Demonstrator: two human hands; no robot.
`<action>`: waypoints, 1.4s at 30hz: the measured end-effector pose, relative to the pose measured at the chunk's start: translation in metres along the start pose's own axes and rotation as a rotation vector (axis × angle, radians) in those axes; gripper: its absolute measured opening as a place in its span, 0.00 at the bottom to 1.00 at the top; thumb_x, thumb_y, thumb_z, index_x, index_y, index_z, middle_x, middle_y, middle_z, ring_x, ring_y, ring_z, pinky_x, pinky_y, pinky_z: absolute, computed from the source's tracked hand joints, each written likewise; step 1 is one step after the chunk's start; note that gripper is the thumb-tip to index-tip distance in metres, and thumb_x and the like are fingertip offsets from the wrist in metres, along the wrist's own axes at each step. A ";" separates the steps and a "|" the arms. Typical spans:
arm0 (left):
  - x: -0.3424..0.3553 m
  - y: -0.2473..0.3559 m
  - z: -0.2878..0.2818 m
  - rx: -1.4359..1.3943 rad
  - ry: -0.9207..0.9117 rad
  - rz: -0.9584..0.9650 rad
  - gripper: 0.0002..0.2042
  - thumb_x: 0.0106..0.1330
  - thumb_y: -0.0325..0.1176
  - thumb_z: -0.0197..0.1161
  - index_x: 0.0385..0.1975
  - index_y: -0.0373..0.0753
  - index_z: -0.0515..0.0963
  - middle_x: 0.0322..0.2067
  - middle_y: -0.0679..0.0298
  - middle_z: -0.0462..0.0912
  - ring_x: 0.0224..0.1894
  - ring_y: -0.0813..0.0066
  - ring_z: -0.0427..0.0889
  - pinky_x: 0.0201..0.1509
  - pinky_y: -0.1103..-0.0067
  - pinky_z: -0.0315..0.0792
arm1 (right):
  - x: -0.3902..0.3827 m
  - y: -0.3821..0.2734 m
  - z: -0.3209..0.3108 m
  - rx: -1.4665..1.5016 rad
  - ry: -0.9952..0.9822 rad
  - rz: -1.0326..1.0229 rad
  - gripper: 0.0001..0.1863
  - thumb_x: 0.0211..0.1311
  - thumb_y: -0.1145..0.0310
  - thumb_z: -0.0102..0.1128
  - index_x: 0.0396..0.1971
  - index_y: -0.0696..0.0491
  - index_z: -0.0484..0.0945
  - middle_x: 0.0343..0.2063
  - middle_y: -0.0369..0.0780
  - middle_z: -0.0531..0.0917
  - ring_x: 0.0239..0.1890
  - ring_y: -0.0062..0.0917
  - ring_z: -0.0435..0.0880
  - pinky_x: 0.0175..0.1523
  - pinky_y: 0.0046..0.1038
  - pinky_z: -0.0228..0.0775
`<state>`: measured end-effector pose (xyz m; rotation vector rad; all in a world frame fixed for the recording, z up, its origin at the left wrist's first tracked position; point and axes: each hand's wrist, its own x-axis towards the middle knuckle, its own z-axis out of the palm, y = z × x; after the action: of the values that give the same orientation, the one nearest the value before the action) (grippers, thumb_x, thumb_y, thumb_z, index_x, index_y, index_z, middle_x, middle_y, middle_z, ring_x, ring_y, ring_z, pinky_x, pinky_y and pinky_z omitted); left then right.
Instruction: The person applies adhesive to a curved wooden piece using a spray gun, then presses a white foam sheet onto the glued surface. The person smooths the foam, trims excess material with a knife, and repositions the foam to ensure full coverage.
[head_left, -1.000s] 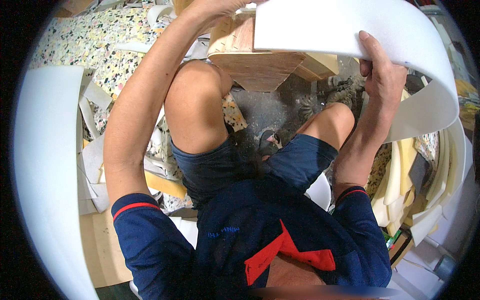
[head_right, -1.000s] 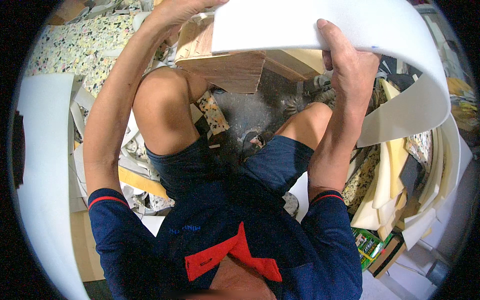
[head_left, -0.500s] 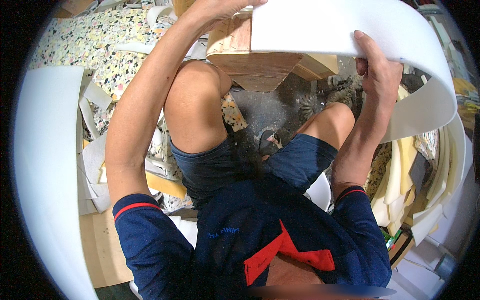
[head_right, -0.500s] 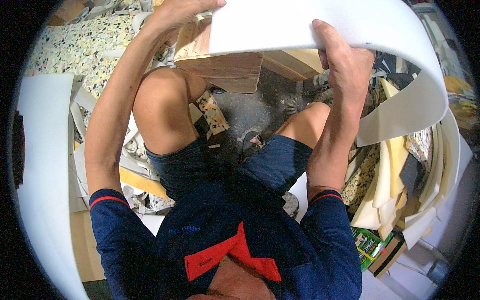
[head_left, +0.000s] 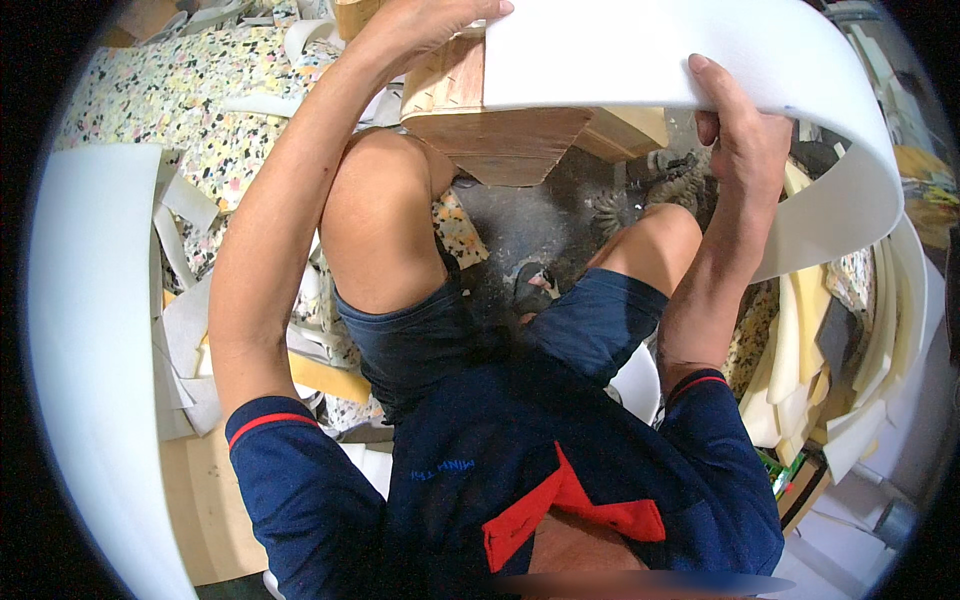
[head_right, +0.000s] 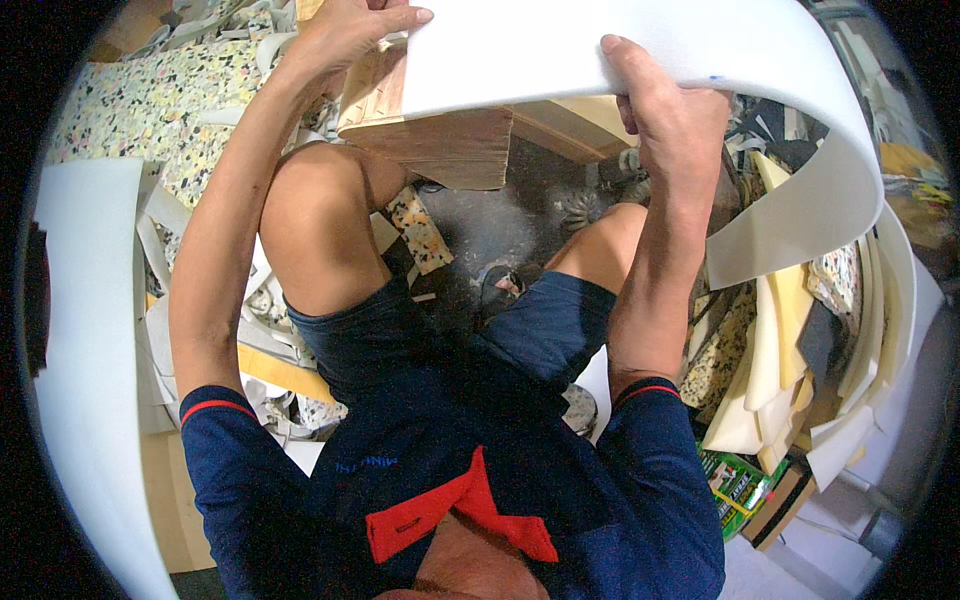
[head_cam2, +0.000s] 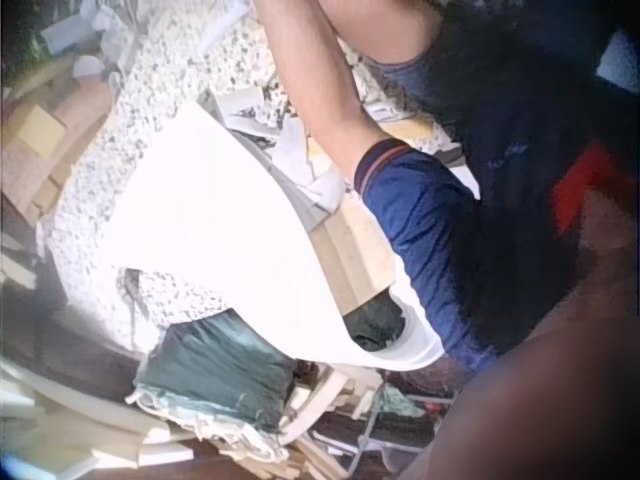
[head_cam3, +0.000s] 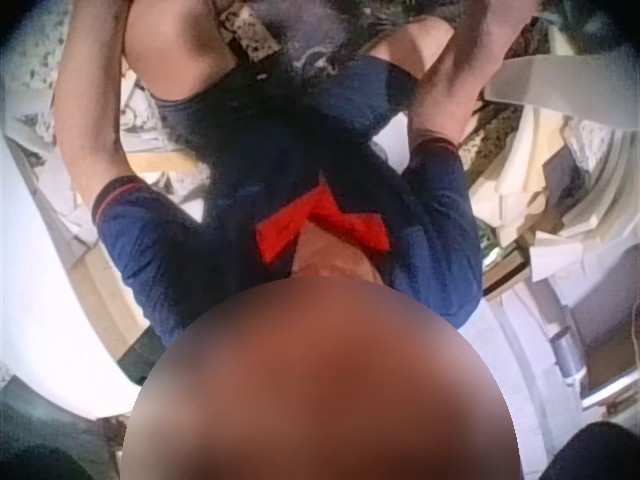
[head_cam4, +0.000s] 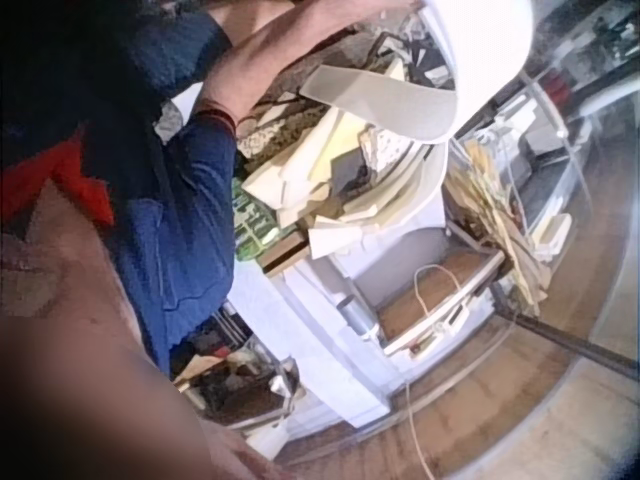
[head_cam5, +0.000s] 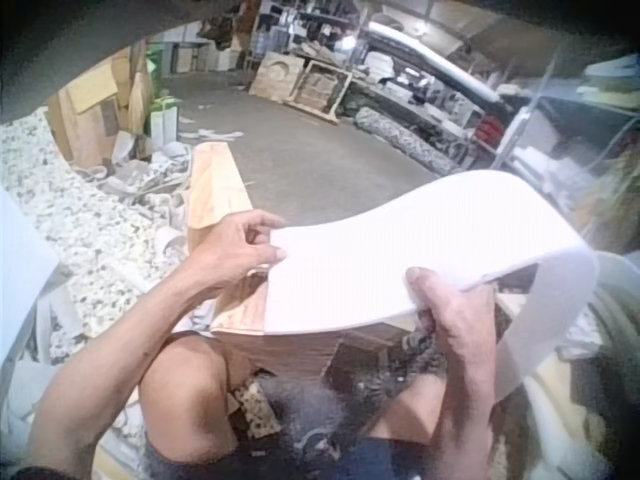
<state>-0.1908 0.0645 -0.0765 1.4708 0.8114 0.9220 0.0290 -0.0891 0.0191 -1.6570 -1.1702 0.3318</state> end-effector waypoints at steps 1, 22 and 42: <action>0.000 -0.001 0.000 0.008 -0.006 0.010 0.22 0.62 0.23 0.67 0.56 0.27 0.73 0.29 0.67 0.79 0.30 0.81 0.77 0.32 0.83 0.72 | 0.000 -0.001 0.001 0.011 0.002 0.002 0.09 0.53 0.69 0.68 0.30 0.57 0.80 0.19 0.35 0.79 0.16 0.18 0.73 0.19 0.22 0.61; -0.001 -0.018 -0.005 0.354 0.130 0.157 0.21 0.59 0.30 0.68 0.53 0.31 0.78 0.37 0.57 0.85 0.38 0.71 0.84 0.41 0.77 0.78 | 0.008 0.017 0.001 0.008 -0.053 -0.082 0.20 0.49 0.62 0.72 0.36 0.60 0.79 0.21 0.37 0.76 0.15 0.18 0.68 0.18 0.22 0.53; -0.139 0.034 0.045 1.256 0.278 0.396 0.32 0.62 0.27 0.63 0.67 0.28 0.61 0.67 0.41 0.64 0.69 0.50 0.68 0.72 0.61 0.65 | 0.003 0.012 0.003 0.019 -0.052 -0.137 0.17 0.52 0.66 0.68 0.39 0.60 0.80 0.25 0.37 0.80 0.22 0.19 0.74 0.24 0.23 0.63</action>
<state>-0.2141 -0.0828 -0.0571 2.6899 1.4709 0.9389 0.0347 -0.0852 0.0084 -1.5512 -1.3081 0.2994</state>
